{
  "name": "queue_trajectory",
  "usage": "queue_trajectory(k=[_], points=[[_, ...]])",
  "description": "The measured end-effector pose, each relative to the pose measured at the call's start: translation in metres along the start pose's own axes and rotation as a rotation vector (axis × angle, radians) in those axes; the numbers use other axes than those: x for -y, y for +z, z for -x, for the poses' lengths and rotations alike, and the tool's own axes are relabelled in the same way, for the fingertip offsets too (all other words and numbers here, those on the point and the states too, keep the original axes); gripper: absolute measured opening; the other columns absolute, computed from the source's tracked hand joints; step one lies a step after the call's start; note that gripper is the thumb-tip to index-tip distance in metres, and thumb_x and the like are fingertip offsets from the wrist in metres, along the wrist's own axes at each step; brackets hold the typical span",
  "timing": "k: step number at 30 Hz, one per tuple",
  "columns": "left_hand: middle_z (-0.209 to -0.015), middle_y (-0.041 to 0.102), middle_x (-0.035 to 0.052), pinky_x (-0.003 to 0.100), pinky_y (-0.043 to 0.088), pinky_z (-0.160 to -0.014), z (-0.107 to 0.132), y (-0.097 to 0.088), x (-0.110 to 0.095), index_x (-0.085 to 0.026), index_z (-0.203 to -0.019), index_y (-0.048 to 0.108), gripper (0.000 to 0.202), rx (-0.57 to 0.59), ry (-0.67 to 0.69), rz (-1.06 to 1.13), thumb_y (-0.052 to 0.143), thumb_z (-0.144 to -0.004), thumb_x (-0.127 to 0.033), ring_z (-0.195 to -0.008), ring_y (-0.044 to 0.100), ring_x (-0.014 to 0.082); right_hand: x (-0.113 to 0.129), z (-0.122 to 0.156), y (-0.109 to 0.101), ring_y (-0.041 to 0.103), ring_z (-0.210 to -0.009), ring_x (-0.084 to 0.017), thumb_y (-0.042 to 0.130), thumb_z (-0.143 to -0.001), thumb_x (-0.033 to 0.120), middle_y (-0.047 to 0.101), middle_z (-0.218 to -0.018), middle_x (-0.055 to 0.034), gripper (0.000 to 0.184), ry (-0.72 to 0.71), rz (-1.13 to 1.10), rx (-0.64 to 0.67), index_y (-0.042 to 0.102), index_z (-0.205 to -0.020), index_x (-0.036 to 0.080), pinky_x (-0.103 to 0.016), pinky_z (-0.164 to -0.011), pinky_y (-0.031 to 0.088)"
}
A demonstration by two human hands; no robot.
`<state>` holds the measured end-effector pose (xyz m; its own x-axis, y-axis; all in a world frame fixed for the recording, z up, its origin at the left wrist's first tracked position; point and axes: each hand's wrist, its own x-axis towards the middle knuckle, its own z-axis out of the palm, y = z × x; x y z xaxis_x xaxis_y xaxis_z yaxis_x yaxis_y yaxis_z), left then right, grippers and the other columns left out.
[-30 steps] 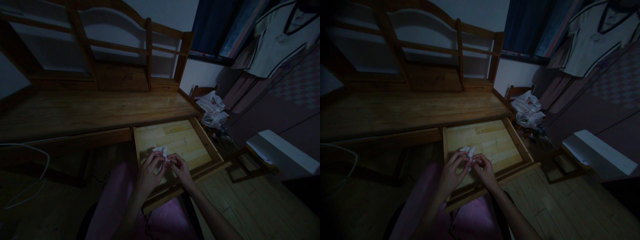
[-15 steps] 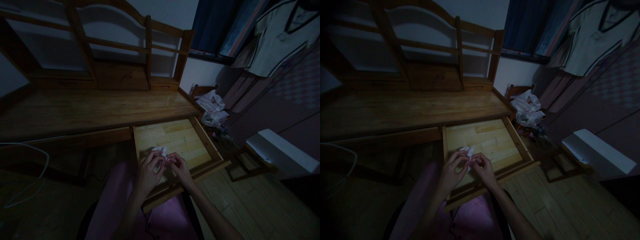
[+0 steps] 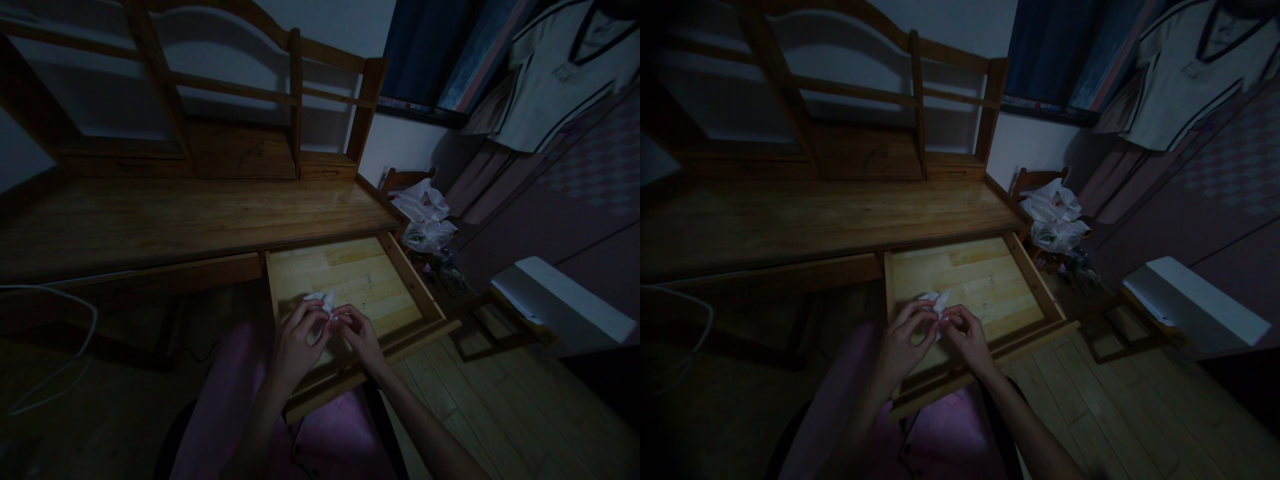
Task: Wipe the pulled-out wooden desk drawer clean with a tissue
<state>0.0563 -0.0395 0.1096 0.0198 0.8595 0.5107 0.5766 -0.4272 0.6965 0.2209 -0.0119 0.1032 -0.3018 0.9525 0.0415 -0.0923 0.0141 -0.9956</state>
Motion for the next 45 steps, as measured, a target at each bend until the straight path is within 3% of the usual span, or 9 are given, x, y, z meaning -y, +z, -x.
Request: queue_trajectory(k=[23, 32, 45], points=[[-0.115, 0.064, 0.0048, 0.034, 0.053, -0.093, -0.0010, 0.0022, 0.0014, -0.024, -0.092, 0.068, 0.011, -0.034, 0.026, 0.014, 0.060, -0.089, -0.018, -0.105, 0.064, 0.0186, -0.0055, -0.0011, 0.0016, 0.060, -0.071, -0.014, 0.070, -0.081, 0.039, 0.065, -0.076, 0.0005, 0.023, 0.007, 0.071, -0.054, 0.063, -0.092, 0.020, -0.025, -0.067, 0.046], [-0.116, 0.063, 0.0046, 0.033, 0.054, -0.093, -0.0001, 0.0070, -0.0010, -0.024, -0.093, 0.068, 0.012, -0.028, 0.042, 0.035, 0.061, -0.088, -0.016, -0.108, 0.063, 0.0182, -0.0002, 0.0032, 0.0026, 0.058, -0.067, -0.014, 0.065, -0.077, 0.026, 0.063, -0.071, 0.0007, 0.009, -0.074, 0.240, -0.194, 0.065, -0.080, 0.018, -0.025, -0.065, 0.045], [-0.114, 0.064, 0.0041, 0.034, 0.053, -0.092, -0.0022, 0.0034, -0.0045, -0.024, -0.090, 0.067, 0.012, -0.039, 0.033, 0.016, 0.060, -0.087, -0.014, -0.106, 0.064, 0.0184, -0.0011, 0.0013, 0.0013, 0.053, -0.064, -0.012, 0.062, -0.074, 0.023, 0.059, -0.068, 0.0030, 0.007, -0.063, 0.208, -0.209, 0.064, -0.079, 0.019, -0.023, -0.062, 0.041]])
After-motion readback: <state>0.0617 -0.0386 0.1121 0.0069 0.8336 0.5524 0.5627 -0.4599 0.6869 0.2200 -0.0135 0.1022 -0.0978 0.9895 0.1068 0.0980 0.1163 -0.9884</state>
